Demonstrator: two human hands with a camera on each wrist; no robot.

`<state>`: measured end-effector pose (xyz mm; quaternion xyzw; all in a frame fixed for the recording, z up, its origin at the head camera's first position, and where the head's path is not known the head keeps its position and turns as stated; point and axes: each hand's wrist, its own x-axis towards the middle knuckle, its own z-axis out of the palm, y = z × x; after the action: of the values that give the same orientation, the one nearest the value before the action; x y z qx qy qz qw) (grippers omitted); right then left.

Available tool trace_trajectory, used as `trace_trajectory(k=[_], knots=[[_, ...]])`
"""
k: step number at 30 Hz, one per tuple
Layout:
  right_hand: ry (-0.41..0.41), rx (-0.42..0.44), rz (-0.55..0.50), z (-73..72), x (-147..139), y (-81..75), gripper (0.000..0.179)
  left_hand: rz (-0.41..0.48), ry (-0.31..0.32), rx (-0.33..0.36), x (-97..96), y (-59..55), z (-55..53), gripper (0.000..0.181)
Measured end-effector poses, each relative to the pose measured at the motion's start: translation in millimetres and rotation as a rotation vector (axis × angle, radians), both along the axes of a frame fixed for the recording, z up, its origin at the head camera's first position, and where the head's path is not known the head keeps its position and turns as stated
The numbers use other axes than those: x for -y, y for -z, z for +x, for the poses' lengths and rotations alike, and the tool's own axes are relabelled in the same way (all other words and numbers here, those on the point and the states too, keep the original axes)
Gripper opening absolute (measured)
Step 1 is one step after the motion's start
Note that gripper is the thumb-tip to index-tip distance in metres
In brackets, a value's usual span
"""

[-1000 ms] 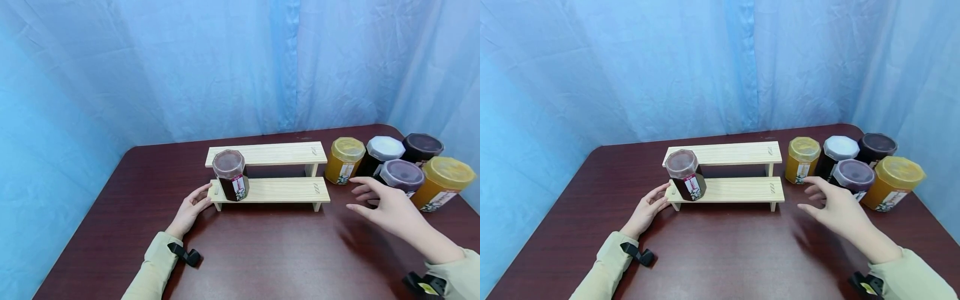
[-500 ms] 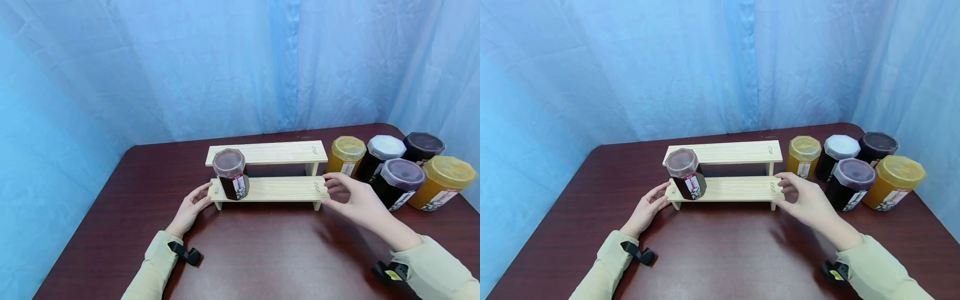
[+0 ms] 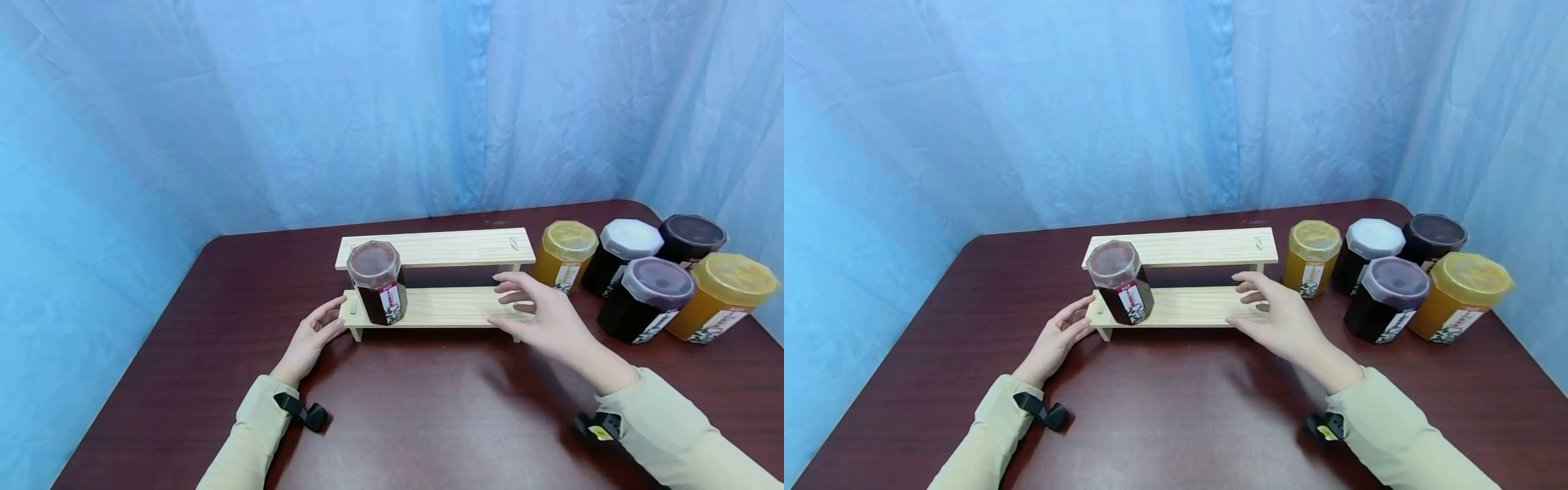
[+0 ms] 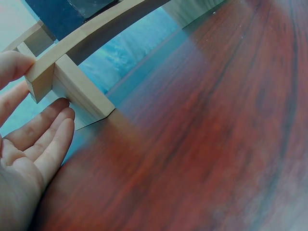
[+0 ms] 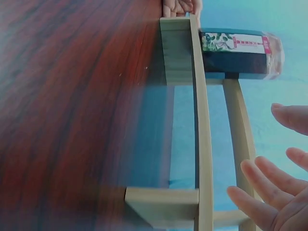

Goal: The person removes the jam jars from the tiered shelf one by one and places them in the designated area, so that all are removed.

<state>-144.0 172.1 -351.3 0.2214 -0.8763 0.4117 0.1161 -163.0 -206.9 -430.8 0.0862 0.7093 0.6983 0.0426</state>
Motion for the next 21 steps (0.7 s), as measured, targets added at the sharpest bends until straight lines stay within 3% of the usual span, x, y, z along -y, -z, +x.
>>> trace_trajectory(k=[10, 21], knots=[[-0.055, 0.057, -0.065, -8.8, 22.1, -4.7, 0.057, -0.003, -0.011, 0.024, 0.2, -1.7, 1.1, 0.05], [-0.075, 0.065, -0.045, -16.2, 43.6, -8.5, 0.066, -0.013, -0.017, 0.025, 0.3, -1.5, 0.4, 0.051]])
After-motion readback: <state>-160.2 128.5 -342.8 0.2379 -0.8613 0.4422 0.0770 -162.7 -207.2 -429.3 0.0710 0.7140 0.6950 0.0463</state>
